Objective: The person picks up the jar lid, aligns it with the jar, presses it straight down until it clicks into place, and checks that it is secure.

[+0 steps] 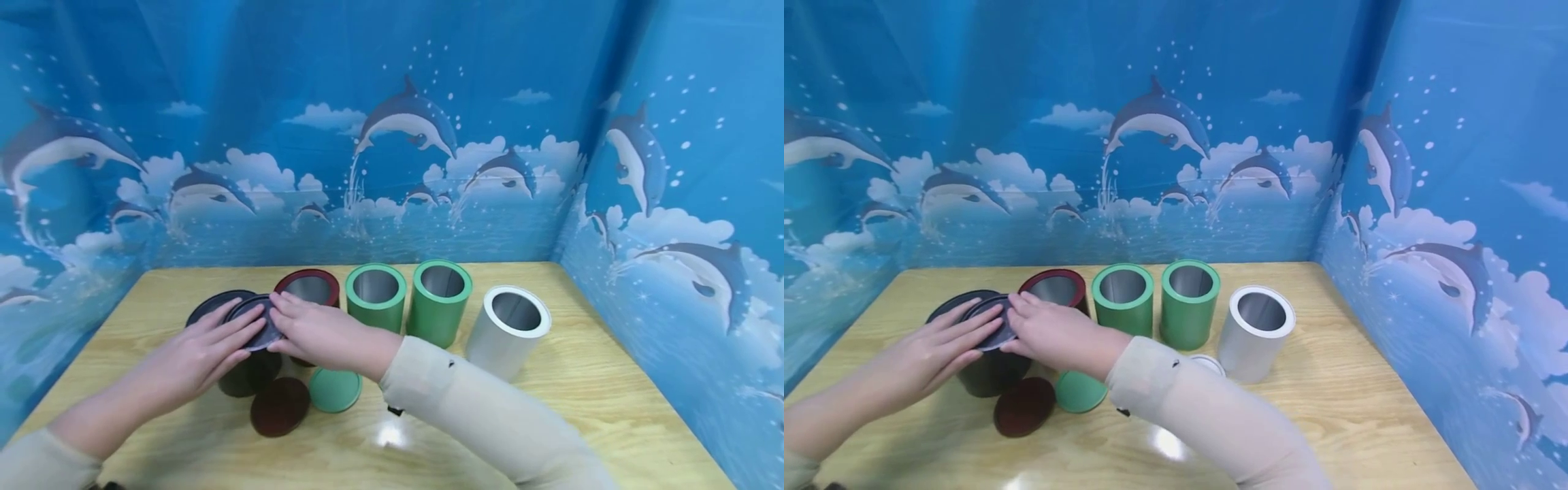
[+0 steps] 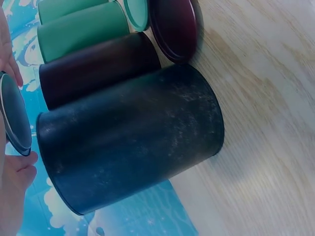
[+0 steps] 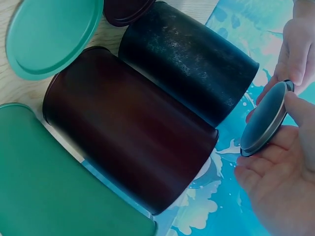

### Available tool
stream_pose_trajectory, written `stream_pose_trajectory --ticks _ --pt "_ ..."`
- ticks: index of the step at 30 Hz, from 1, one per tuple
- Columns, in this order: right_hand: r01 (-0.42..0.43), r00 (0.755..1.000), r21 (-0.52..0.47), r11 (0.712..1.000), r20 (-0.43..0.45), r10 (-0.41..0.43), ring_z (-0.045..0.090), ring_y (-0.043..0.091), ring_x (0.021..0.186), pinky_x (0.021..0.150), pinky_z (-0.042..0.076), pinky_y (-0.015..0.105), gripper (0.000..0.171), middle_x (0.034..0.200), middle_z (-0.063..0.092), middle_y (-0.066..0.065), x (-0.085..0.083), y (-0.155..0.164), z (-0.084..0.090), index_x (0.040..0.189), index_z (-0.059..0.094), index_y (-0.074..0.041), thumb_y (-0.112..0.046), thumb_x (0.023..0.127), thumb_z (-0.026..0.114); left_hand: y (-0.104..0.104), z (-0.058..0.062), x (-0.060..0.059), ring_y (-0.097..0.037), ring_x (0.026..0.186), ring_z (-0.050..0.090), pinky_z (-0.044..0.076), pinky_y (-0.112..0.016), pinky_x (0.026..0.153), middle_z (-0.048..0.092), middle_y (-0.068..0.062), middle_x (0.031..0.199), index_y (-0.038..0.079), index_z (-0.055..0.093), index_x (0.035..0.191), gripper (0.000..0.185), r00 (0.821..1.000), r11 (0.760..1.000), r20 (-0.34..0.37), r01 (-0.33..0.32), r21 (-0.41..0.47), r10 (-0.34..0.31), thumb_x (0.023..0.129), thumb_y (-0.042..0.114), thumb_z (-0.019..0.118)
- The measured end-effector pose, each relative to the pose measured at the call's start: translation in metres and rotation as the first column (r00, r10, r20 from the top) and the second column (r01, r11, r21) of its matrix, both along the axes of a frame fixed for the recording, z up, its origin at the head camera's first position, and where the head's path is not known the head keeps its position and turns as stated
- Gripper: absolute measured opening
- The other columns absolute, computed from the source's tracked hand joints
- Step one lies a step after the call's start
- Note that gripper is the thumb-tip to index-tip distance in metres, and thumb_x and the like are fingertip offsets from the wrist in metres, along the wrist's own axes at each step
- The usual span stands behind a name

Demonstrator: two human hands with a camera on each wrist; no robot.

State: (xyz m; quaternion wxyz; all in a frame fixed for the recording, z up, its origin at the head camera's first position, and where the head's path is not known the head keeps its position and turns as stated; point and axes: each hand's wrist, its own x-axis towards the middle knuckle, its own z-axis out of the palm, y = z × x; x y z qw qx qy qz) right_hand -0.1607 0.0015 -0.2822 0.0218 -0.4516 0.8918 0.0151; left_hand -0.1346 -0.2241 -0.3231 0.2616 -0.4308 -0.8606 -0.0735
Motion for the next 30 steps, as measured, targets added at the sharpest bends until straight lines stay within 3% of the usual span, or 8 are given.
stream_pose_trajectory --ticks 5,12,20,26,30 --pt "-0.008 1.0 -0.011 1.0 0.016 0.008 0.011 0.014 0.14 0.108 0.023 0.024 0.059 0.154 0.016 0.006 -0.008 -0.005 -0.005 0.147 0.028 -0.01 -0.044 0.099 0.035 -0.006 -0.004 -0.005 -0.041 0.12 0.045 0.047 -0.058 0.081 0.046 -0.006 0.14 0.012 0.052 0.135 0.048 0.999 0.999 0.04 -0.026 -0.023 0.027 0.099 0.041 0.038" --pt "-0.018 1.0 -0.004 1.0 0.024 0.018 0.011 0.012 0.14 0.107 0.023 0.021 0.06 0.154 0.016 0.006 -0.017 -0.014 -0.013 0.146 0.029 -0.01 -0.045 0.098 0.035 -0.014 -0.005 -0.005 -0.036 0.129 0.038 0.045 -0.058 0.082 0.046 -0.005 0.14 0.016 0.048 0.138 0.049 0.989 0.997 0.135 -0.062 -0.04 0.066 0.092 0.025 0.059" --pt "-0.021 0.998 -0.016 1.0 0.051 0.022 0.011 0.009 0.139 0.107 0.022 0.018 0.061 0.154 0.015 0.004 -0.023 -0.021 -0.015 0.147 0.028 -0.012 -0.046 0.097 0.034 -0.021 -0.005 -0.007 -0.026 0.136 0.028 0.044 -0.057 0.086 0.044 -0.003 0.142 0.021 0.045 0.14 0.048 0.97 0.992 0.21 -0.113 -0.06 0.123 0.094 0.026 0.056" --pt "-0.031 0.997 -0.019 0.999 0.067 0.033 0.011 0.009 0.139 0.107 0.019 0.018 0.06 0.154 0.014 0.005 -0.025 -0.026 -0.015 0.147 0.025 -0.012 -0.046 0.098 0.032 -0.027 -0.006 -0.008 -0.025 0.136 0.028 0.041 -0.05 0.094 0.042 -0.003 0.143 0.02 0.046 0.14 0.047 0.976 0.993 0.185 -0.106 -0.049 0.113 0.094 0.024 0.056" --pt "-0.031 0.997 -0.008 1.0 0.069 0.031 0.009 0.009 0.14 0.108 0.017 0.018 0.061 0.155 0.013 0.004 -0.027 -0.03 -0.015 0.148 0.023 -0.012 -0.046 0.098 0.031 -0.031 -0.007 -0.01 -0.029 0.135 0.03 0.042 -0.054 0.091 0.042 -0.003 0.143 0.019 0.045 0.14 0.048 0.969 0.992 0.211 -0.116 -0.053 0.125 0.094 0.024 0.056"
